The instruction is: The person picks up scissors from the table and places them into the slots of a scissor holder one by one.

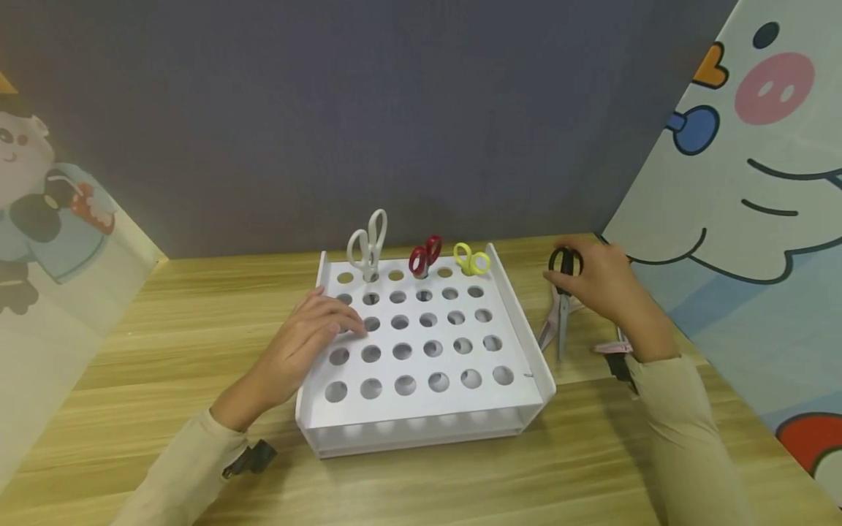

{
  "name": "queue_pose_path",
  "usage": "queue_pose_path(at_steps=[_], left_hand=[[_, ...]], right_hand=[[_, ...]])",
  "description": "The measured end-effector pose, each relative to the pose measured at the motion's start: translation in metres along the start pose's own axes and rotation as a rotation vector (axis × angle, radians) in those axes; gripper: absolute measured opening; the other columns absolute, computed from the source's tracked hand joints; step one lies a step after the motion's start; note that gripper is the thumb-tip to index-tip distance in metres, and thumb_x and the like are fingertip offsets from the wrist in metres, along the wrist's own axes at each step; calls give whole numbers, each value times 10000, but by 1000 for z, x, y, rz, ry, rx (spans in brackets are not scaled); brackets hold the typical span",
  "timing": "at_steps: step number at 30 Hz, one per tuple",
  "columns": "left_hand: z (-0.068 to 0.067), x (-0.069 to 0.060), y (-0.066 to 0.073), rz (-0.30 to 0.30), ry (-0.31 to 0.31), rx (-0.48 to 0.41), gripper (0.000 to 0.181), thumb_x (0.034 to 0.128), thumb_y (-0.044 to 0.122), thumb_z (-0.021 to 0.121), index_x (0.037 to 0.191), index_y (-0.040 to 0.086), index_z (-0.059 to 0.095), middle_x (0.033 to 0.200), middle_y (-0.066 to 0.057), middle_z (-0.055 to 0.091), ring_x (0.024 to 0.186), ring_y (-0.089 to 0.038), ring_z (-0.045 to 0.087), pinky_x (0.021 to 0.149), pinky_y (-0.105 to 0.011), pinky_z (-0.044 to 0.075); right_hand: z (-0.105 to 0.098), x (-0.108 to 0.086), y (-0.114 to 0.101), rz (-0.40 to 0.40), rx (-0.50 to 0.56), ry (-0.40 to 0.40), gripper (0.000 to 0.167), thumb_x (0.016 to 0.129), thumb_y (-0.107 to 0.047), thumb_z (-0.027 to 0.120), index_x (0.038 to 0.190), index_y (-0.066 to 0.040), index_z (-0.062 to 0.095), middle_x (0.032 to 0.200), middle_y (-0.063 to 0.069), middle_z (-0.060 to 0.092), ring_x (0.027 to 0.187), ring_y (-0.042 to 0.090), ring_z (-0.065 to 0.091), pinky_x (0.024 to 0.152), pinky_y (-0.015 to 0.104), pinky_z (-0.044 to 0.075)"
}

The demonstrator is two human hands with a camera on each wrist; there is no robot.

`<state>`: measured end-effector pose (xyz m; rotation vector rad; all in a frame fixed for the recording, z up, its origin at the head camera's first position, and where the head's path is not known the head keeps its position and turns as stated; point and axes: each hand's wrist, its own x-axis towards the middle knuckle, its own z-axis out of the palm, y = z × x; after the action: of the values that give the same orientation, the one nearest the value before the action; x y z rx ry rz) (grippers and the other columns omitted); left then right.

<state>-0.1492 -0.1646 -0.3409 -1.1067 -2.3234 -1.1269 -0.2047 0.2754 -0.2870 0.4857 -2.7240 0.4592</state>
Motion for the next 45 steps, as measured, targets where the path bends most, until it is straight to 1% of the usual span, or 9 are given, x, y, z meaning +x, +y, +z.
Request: queue_pose_path(at_steps=[4,8,15,22,27,31,38,41,45], left_hand=[[0,0,0,-3,-4,-5,363,1004,18,368,1039,119,715,1128,-40,683,1183,-244,554,1214,-550,86],[0,0,1,1,-5,-9,361,1005,15,371,1042,119,714,1121,-54,686,1182,-249,555,1205,-576,95],[0,-1,2,1,1,-14,363,1000,12,373,1040,124,716,1124,-35,686,1178,-258,556,1195,-599,97],[0,-1,1,-11,-3,-13,362,1006,17,374,1040,131,717,1129,-26,685,1179,-245,558,1206,-571,95],[1,-1,1,-14,-6,-11,364,1008,17,373,1045,137,715,1133,-24,684,1180,-240,558,1213,-553,91],[0,0,1,-11,-7,-5,366,1009,20,369,1046,136,714,1133,-26,684,1174,-237,562,1213,-557,92],[-1,1,1,-6,-5,0,370,1006,22,365,1040,129,717,1133,-17,682,1172,-241,560,1208,-568,95],[-1,1,1,-6,-7,4,375,1005,27,361,1042,132,719,1133,-5,680,1170,-237,561,1207,-568,96],[-1,1,1,-10,-8,2,377,1008,32,360,1045,136,721,1136,5,679,1173,-232,560,1207,-569,92]], right_hand=[[-9,-4,-13,-3,14,48,468,881,-209,762,1243,43,606,1104,274,662,907,441,638,726,570,520],[-16,-6,-26,-8,32,92,465,880,-196,761,1258,23,601,1121,245,661,896,394,641,703,529,534],[-26,-11,-45,-75,74,233,492,861,-163,784,1287,-5,595,1213,206,640,951,364,622,774,510,522],[-32,-16,-58,-161,88,426,543,800,-108,835,1290,-31,616,1259,157,639,1081,328,617,826,447,520],[-36,-20,-68,-200,95,585,566,779,-105,855,1293,-28,631,1325,130,623,1198,313,590,913,317,502],[-38,-21,-80,-223,117,738,518,789,-132,848,1251,-2,651,1323,128,631,1147,339,620,949,266,491],[-37,-23,-105,-269,273,968,468,808,-218,840,1159,42,673,1262,121,659,1132,346,629,975,300,522],[-33,-23,-110,-293,314,972,463,803,-201,844,1149,52,670,1249,149,659,1122,360,623,969,282,512],[-23,-19,-107,-319,292,894,483,749,-83,862,1172,38,663,1259,173,651,1127,369,617,968,262,495]])
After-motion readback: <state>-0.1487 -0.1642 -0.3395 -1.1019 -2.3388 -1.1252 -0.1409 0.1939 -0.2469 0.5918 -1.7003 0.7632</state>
